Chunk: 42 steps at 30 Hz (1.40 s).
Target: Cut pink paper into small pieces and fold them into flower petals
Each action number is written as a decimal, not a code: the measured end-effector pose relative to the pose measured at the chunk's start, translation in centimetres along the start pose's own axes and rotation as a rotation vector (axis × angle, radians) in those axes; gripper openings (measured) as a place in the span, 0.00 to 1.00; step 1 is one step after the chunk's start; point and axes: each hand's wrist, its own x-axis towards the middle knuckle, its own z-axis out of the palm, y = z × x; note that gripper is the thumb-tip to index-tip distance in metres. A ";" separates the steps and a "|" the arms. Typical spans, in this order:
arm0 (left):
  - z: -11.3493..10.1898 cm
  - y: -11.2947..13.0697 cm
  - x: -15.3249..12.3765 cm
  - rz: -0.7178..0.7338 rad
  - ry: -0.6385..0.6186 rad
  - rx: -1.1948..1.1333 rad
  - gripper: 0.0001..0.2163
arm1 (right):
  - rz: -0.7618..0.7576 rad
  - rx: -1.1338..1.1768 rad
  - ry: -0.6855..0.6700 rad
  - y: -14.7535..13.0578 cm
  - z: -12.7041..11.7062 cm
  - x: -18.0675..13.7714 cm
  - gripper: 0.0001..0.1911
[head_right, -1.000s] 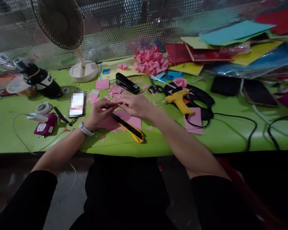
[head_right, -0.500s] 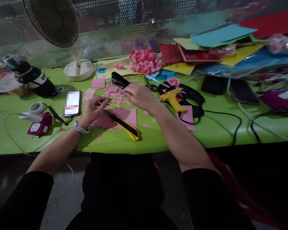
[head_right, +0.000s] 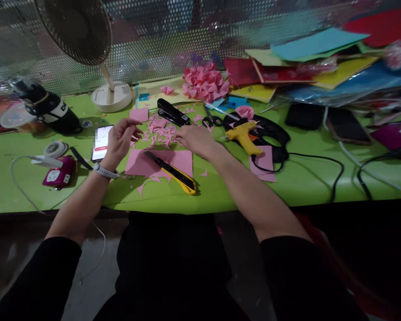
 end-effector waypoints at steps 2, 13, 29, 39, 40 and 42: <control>-0.5 0.7 0.2 -0.033 0.096 -0.079 0.06 | -0.015 0.009 0.006 0.0 0.1 0.0 0.18; -0.7 0.5 0.5 0.002 0.110 -0.167 0.12 | 0.001 0.135 -0.040 0.7 -0.3 -0.3 0.15; 0.8 2.6 -2.5 -0.108 -0.741 -0.192 0.22 | -0.548 0.910 0.091 -4.8 -1.9 -2.8 0.32; 0.3 3.6 -2.4 -0.244 -0.923 -0.296 0.22 | -0.382 1.325 -0.106 -3.8 -3.2 -4.2 0.30; 0.4 3.4 -2.5 -0.265 -0.964 -0.327 0.25 | -0.313 1.396 0.080 -3.0 -3.1 -3.8 0.31; 0.8 2.8 -2.7 -0.247 -0.877 -0.367 0.24 | -0.150 1.418 0.408 -1.4 -2.9 -2.6 0.26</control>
